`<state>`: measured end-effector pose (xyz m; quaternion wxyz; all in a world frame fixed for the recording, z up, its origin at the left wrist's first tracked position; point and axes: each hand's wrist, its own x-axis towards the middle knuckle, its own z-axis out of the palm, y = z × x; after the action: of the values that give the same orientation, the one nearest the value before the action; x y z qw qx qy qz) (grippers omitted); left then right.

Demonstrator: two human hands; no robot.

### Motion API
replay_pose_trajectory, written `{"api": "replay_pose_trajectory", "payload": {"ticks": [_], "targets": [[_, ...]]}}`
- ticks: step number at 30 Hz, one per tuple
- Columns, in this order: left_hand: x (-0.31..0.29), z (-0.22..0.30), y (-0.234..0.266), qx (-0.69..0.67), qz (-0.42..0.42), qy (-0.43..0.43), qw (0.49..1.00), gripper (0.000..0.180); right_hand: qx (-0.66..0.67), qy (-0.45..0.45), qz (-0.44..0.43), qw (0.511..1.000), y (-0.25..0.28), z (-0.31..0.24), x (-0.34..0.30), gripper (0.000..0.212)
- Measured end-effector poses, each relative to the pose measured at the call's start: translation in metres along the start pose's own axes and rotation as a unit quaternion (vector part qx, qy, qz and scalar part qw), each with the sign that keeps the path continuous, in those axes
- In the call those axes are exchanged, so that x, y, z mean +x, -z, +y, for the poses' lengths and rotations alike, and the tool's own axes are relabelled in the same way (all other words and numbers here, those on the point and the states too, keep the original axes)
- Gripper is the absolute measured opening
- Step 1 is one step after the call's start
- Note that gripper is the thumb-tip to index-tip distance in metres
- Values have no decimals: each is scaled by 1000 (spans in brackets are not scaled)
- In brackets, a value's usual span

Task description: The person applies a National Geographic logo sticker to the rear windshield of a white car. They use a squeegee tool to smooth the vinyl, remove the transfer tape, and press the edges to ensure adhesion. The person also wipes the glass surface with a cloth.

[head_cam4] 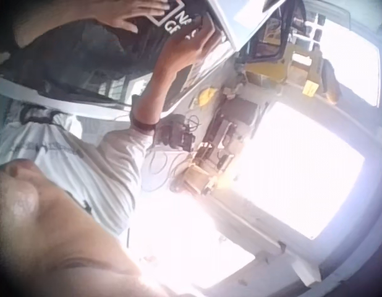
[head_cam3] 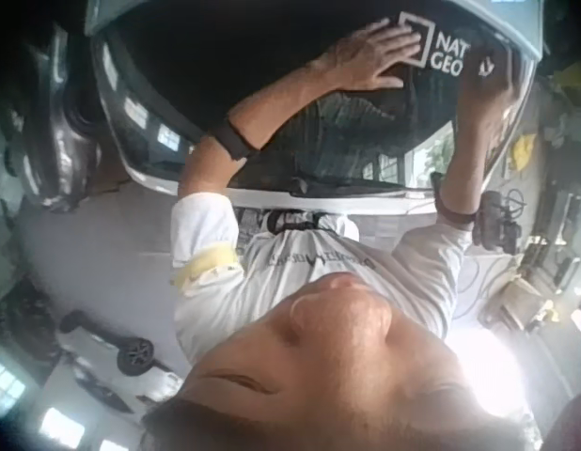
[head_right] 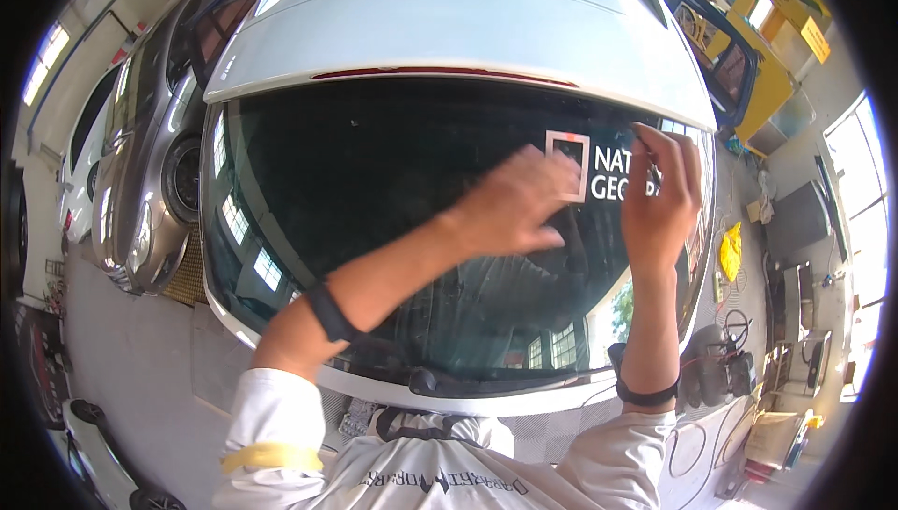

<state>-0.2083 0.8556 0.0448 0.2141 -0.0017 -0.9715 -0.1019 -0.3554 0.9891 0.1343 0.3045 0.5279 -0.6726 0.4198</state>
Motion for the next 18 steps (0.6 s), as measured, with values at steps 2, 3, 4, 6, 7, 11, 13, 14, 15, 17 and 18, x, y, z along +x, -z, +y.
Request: {"api": "replay_pose_trajectory", "payload": {"ticks": [2, 3, 4, 6, 7, 11, 13, 14, 15, 17, 18], "targets": [[-29, -36, 33, 107, 43, 47, 992, 80, -27, 15, -52, 998, -8, 17, -16, 14], [-46, -51, 44, 149, 79, 81, 982, 79, -14, 25, -74, 997, -18, 20, -23, 15], [-58, -64, 50, 190, 117, 113, 968, 78, -20, 58, -79, 995, -30, 24, -28, 17], [-71, -77, 58, 194, 150, 167, 955, 74, 4, 71, -93, 993, -55, 24, -34, 20], [-76, -77, 56, 198, 157, 177, 951, 71, 24, 95, -91, 991, -70, 16, -31, 21], [-77, -73, 56, 203, 144, 187, 950, 73, 37, 158, -63, 985, -132, 4, -18, 23], [-75, -72, 55, 197, 142, 187, 952, 73, 17, 157, -68, 985, -139, 3, -14, 24], [-75, -71, 55, 195, 142, 186, 953, 73, 9, 158, -71, 985, -142, 0, -13, 25], [-75, -70, 54, 193, 142, 185, 953, 73, 21, 169, -98, 981, -137, -3, -17, 28], [-75, -69, 55, 194, 141, 187, 953, 73, 19, 189, -98, 977, -136, -1, -15, 28], [-74, -69, 55, 196, 141, 188, 952, 73, 17, 198, -98, 975, -137, 2, -16, 28]]}}
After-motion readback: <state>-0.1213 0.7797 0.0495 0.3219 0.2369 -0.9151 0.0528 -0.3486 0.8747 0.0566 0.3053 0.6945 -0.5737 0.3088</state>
